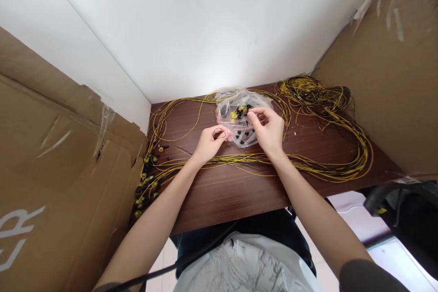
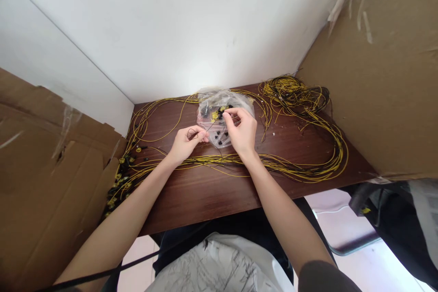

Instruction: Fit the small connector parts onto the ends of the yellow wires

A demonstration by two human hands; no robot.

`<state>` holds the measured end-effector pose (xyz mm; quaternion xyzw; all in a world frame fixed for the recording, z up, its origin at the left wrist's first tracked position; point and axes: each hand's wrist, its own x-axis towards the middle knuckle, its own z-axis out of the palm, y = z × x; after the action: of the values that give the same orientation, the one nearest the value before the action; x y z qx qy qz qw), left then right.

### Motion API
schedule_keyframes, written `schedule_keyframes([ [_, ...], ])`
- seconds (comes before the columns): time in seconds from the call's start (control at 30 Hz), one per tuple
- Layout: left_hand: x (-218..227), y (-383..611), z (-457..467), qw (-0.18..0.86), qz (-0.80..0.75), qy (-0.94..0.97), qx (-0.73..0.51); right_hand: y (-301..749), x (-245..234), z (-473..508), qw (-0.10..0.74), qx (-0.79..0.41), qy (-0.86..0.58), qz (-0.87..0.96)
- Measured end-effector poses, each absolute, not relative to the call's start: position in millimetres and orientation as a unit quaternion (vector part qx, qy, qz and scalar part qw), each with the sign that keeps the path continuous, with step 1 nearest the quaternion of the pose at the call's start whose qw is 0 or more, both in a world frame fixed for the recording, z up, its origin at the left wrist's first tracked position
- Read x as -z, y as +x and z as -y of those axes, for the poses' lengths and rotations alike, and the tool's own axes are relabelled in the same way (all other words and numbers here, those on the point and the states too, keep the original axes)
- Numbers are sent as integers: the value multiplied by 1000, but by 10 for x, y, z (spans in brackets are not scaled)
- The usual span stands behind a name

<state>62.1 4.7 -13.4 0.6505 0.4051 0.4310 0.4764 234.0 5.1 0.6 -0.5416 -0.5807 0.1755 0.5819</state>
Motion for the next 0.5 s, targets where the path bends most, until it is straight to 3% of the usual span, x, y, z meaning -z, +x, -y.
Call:
schedule_keyframes([
  [0.5,158,602,-53,478,-402,656,-424,2429,46,-125,613,-162,-550,543],
])
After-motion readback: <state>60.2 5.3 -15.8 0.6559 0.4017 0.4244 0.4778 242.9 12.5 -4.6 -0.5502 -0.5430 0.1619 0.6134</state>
